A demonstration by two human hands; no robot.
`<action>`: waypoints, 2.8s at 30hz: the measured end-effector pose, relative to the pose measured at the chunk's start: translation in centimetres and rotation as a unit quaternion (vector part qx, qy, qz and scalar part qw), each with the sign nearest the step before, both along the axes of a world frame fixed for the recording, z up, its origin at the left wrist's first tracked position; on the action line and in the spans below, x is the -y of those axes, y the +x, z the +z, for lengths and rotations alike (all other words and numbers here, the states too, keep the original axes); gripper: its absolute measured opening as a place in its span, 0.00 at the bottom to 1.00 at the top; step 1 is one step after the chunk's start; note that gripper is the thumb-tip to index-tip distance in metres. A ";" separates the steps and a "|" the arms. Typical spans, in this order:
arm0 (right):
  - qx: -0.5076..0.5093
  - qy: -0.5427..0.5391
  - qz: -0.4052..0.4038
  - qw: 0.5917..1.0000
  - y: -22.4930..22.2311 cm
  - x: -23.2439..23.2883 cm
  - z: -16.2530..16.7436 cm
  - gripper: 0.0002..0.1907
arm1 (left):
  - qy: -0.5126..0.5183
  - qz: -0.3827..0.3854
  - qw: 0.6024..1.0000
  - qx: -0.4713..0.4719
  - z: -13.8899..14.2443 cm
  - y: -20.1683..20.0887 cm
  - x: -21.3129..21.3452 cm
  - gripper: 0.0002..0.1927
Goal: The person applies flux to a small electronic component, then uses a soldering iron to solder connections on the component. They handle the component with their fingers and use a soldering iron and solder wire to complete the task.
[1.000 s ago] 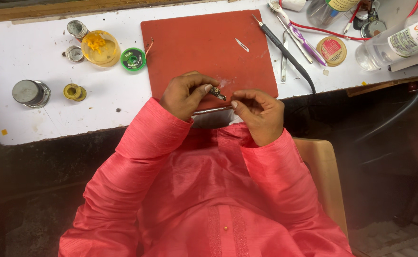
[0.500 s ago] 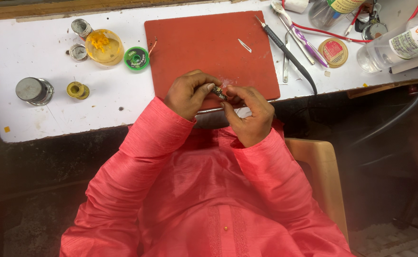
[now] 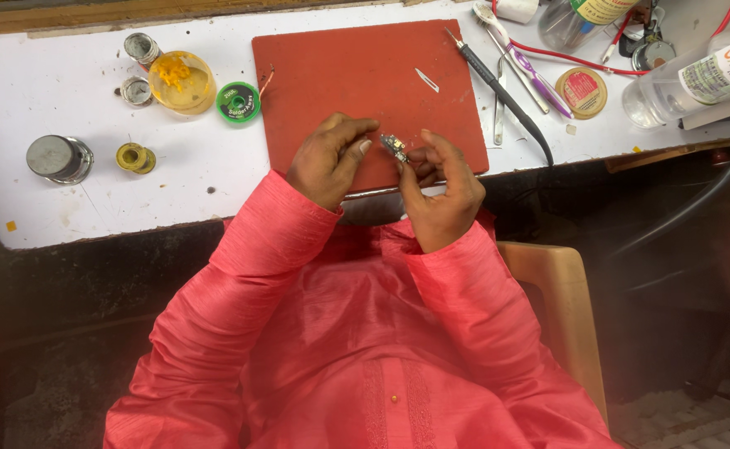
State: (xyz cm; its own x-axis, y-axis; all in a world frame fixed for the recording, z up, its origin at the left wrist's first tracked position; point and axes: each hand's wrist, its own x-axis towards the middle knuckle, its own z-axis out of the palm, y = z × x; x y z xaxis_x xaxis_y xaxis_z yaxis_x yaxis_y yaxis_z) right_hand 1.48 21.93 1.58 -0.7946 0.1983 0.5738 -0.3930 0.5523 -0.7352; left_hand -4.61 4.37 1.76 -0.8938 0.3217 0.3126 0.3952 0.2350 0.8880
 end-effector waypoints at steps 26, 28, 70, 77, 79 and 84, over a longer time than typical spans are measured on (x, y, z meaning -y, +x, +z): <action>0.052 -0.033 -0.009 0.998 -0.8 -0.4 0.0 0.27 | -0.007 0.065 0.997 -0.048 0.4 0.9 -0.1 0.17; 0.056 -0.037 0.004 0.998 -0.7 -0.9 -0.2 0.25 | 0.012 0.097 0.993 -0.062 0.4 1.4 0.1 0.15; 0.217 0.162 -0.006 0.963 -12.3 -5.4 3.8 0.09 | -0.140 0.434 0.879 -0.139 1.9 0.3 7.9 0.48; 0.259 0.176 0.011 0.950 -12.0 -5.5 4.1 0.08 | -0.126 0.444 0.881 -0.104 2.4 -0.2 7.9 0.52; 0.248 0.190 0.014 0.950 -11.7 -5.5 3.8 0.08 | -0.131 0.449 0.878 -0.099 2.5 -0.4 8.0 0.52; 0.235 0.188 0.004 0.954 -11.5 -5.6 2.7 0.07 | -0.154 0.470 0.868 -0.049 2.4 -1.2 8.2 0.54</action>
